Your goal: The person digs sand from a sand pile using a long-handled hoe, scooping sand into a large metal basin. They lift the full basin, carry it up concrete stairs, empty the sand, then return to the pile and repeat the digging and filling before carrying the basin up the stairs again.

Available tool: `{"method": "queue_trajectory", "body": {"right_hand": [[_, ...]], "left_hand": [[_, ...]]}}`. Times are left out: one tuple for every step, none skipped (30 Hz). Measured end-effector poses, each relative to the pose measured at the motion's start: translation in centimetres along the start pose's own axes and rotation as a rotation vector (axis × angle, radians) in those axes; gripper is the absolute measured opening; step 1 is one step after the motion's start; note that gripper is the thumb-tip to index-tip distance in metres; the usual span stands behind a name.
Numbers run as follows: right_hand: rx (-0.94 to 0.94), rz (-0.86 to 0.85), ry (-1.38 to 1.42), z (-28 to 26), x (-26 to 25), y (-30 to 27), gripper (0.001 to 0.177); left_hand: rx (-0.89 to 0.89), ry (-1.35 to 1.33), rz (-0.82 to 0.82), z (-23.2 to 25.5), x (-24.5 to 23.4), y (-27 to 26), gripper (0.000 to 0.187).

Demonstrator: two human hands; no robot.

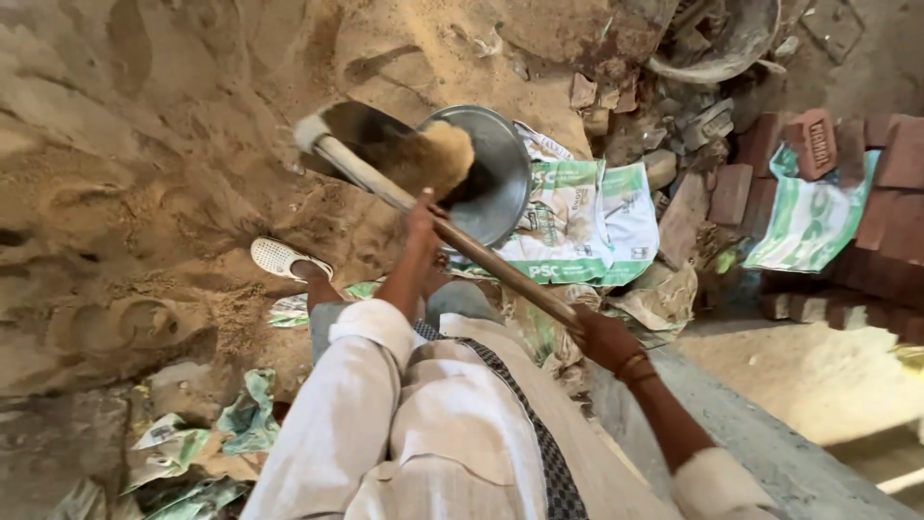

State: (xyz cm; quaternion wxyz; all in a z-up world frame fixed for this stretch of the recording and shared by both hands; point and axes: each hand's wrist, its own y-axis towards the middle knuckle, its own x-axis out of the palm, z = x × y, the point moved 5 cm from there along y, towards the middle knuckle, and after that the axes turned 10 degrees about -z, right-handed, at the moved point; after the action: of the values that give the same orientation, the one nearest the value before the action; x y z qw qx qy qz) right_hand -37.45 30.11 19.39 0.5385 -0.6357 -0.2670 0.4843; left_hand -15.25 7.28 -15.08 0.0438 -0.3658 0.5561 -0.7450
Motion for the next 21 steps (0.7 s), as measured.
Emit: {"method": "queue_trajectory", "body": {"right_hand": [[-0.005, 0.002, 0.007, -1.0, 0.5, 0.6, 0.044], [-0.14, 0.042, 0.077, -2.4, 0.6, 1.0, 0.043], [-0.276, 0.083, 0.149, -4.0, 0.6, 1.3, 0.042], [-0.284, 0.084, 0.145, -5.0, 0.1, 0.7, 0.042], [-0.404, 0.17, 0.164, -6.7, -0.9, -0.3, 0.051], [-0.528, 0.251, 0.176, -8.4, -2.0, -1.4, 0.062], [-0.54, 0.247, 0.168, -9.2, -1.7, -1.8, 0.062], [-0.498, 0.127, 0.159, -9.7, -1.2, -1.7, 0.064], [-0.454, 0.009, 0.149, -10.5, -0.7, -1.7, 0.065], [-0.475, 0.004, 0.119, -11.6, -0.9, -1.8, 0.065], [-0.465, -0.009, 0.106, -12.8, -1.0, -1.9, 0.064], [-0.461, -0.026, 0.081, -14.1, -1.5, -1.7, 0.062], [-0.486, -0.033, 0.04, -16.2, -2.1, -1.2, 0.062], [-0.518, -0.066, 0.126, -18.1, -2.7, -0.6, 0.07], [-0.545, -0.103, 0.212, -20.2, -3.2, -0.1, 0.079], [-0.571, -0.127, 0.16, -22.8, -3.4, 0.6, 0.079], [-0.576, -0.036, 0.17, -25.3, -4.2, 1.3, 0.069], [-0.578, 0.062, 0.193, -27.8, -4.8, 2.0, 0.059], [-0.602, 0.045, 0.154, -32.0, -6.4, 2.5, 0.059], [-0.681, 0.123, 0.181, -36.4, -8.1, 2.5, 0.056], [-0.761, 0.199, 0.21, -40.6, -9.8, 2.4, 0.052]], "left_hand": [[0.004, 0.008, 0.0, 2.3, -0.5, -0.2, 0.033], [0.019, 0.007, 0.056, 4.4, -1.3, -0.5, 0.029], [0.035, 0.006, 0.113, 6.8, -2.2, -1.0, 0.026], [0.043, 0.003, 0.115, 8.6, -3.5, -0.7, 0.026], [0.072, -0.033, 0.085, 10.7, -4.8, -0.5, 0.028], [0.104, -0.074, 0.057, 12.8, -6.3, -0.4, 0.031], [0.115, -0.083, 0.062, 13.8, -7.3, -0.8, 0.031], [0.141, -0.098, 0.055, 14.9, -8.3, -1.1, 0.03], [0.168, -0.114, 0.048, 16.3, -9.4, -1.5, 0.029], [0.193, -0.138, 0.055, 17.4, -9.7, -2.6, 0.029], [0.207, -0.109, 0.087, 18.7, -10.3, -3.7, 0.026], [0.228, -0.091, 0.124, 20.2, -11.0, -4.8, 0.024], [0.258, -0.126, 0.137, 22.2, -10.9, -5.7, 0.024], [0.306, -0.084, 0.192, 24.3, -11.3, -6.9, 0.016], [0.351, -0.042, 0.25, 26.3, -11.9, -8.2, 0.009], [0.378, -0.09, 0.278, 28.9, -12.6, -8.6, 0.009], [0.472, -0.093, 0.179, 32.0, -12.8, -8.8, 0.016], [0.565, -0.08, 0.076, 35.4, -12.7, -8.9, 0.024], [0.592, -0.114, 0.099, 38.2, -11.8, -10.9, 0.024], [0.647, -0.051, 0.135, 41.3, -10.3, -12.9, 0.025], [0.699, 0.011, 0.174, 44.5, -8.8, -14.9, 0.026]]}}
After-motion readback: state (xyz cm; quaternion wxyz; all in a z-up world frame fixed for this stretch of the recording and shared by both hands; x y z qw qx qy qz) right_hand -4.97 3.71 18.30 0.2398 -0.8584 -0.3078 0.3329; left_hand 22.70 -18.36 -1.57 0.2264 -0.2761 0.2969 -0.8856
